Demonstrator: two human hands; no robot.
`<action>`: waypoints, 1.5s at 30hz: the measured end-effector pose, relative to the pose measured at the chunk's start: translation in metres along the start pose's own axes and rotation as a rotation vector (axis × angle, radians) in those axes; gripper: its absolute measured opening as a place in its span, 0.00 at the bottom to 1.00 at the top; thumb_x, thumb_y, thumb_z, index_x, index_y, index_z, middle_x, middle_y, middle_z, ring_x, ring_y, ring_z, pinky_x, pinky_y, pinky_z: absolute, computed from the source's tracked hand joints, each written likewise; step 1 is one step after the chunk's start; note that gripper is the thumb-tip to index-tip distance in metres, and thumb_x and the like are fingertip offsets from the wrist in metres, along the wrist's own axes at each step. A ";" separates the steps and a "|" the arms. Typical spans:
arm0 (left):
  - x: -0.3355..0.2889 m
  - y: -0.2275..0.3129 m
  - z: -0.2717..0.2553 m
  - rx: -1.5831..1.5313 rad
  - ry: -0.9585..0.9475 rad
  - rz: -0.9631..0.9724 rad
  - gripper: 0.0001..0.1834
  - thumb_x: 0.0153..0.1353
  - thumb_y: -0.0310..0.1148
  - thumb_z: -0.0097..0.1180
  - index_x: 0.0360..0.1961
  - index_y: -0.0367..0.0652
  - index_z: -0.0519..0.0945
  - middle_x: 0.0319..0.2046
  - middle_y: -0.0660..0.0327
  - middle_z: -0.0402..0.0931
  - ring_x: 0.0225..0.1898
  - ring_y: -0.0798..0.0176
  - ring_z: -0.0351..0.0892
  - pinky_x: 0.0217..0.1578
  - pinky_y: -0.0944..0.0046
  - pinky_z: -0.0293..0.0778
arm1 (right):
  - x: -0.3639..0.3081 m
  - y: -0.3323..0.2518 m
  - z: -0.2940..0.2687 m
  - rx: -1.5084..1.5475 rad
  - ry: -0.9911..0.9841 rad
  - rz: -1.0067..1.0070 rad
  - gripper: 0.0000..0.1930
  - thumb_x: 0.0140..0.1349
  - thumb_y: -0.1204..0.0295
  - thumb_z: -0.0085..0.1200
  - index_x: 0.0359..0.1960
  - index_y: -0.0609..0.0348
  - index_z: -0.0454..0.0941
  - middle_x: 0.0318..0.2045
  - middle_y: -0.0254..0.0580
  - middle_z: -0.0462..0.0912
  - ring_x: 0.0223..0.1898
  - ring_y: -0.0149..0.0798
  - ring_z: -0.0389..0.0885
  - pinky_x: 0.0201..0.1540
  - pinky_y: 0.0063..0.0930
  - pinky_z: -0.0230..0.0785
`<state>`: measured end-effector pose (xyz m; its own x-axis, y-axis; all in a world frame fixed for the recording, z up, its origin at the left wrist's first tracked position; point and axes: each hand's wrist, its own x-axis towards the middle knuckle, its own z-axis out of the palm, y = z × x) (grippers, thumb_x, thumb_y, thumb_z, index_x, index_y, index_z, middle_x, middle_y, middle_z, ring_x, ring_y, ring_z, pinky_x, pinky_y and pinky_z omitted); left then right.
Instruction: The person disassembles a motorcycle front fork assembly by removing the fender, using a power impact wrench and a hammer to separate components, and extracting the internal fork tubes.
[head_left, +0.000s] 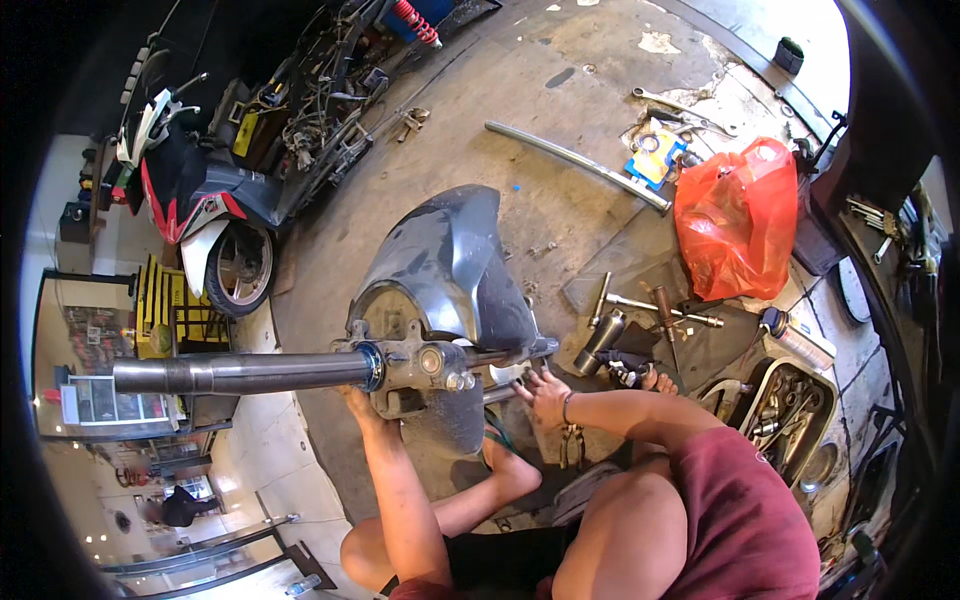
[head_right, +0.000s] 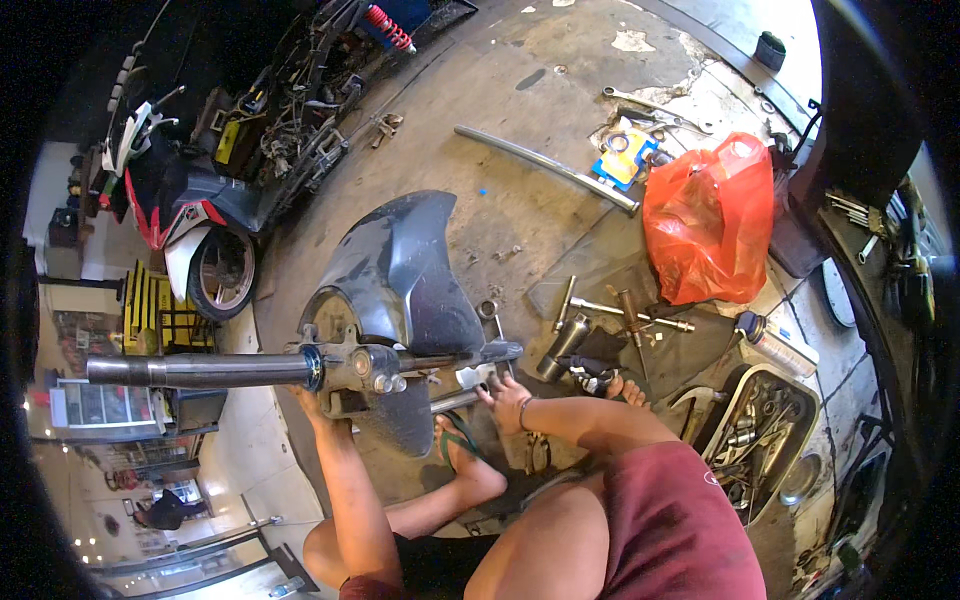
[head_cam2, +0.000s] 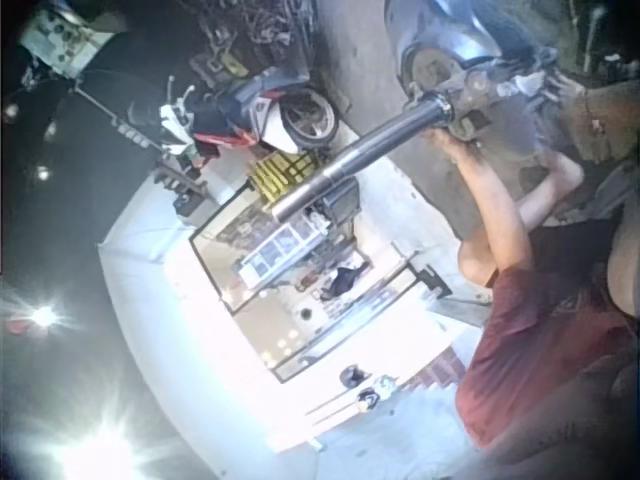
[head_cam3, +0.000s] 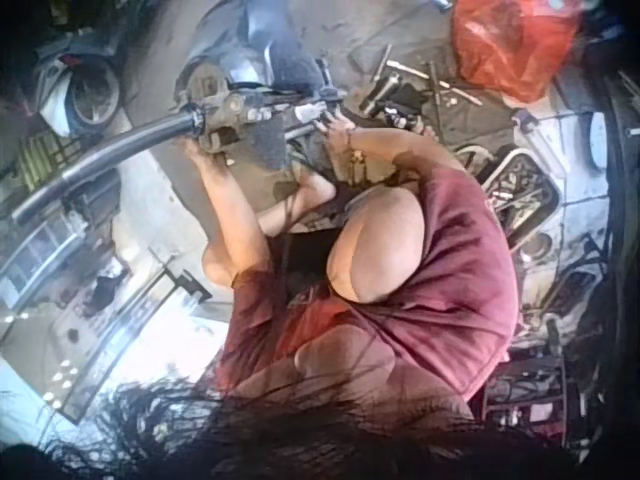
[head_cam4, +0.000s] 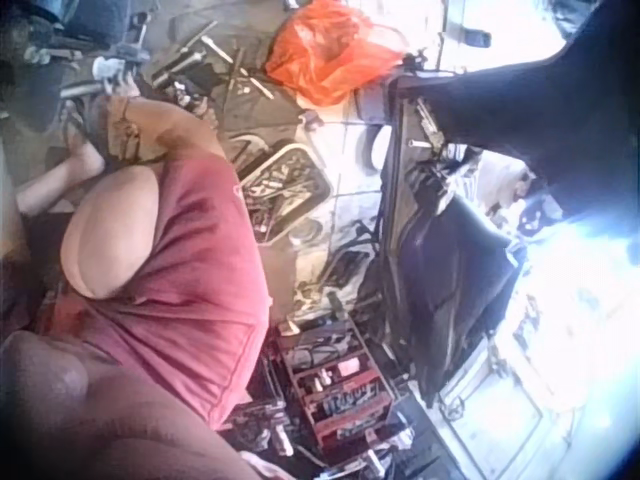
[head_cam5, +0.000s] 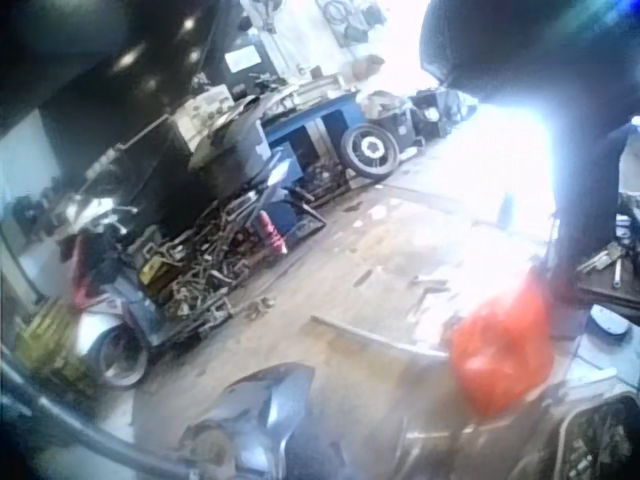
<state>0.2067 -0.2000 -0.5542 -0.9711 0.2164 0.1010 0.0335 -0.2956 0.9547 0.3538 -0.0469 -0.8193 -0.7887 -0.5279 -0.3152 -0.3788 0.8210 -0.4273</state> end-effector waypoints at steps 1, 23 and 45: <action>0.001 0.000 0.002 0.032 0.078 -0.014 0.36 0.55 0.49 0.65 0.61 0.46 0.66 0.60 0.50 0.67 0.59 0.48 0.71 0.60 0.46 0.71 | -0.002 0.004 0.000 -0.042 -0.062 -0.002 0.64 0.48 0.46 0.64 0.74 0.61 0.31 0.66 0.53 0.65 0.70 0.56 0.55 0.69 0.56 0.45; 0.000 -0.008 -0.019 -0.006 0.092 -0.057 0.37 0.62 0.62 0.51 0.61 0.44 0.66 0.60 0.51 0.66 0.62 0.48 0.67 0.65 0.46 0.64 | -0.061 -0.002 0.033 -0.024 -0.092 -0.188 0.51 0.41 0.48 0.69 0.66 0.59 0.61 0.62 0.42 0.68 0.65 0.43 0.63 0.66 0.53 0.51; 0.007 -0.005 -0.026 0.187 0.469 -0.069 0.38 0.65 0.67 0.37 0.58 0.45 0.70 0.51 0.54 0.72 0.51 0.52 0.76 0.53 0.51 0.76 | -0.190 0.087 -0.024 1.292 0.729 0.441 0.14 0.59 0.68 0.63 0.44 0.60 0.80 0.38 0.43 0.85 0.41 0.35 0.82 0.47 0.32 0.74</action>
<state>0.1940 -0.2211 -0.5653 -0.9728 -0.2240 -0.0595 -0.0343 -0.1148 0.9928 0.4589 0.1302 -0.7759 -0.9239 0.2296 -0.3060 0.2989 -0.0659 -0.9520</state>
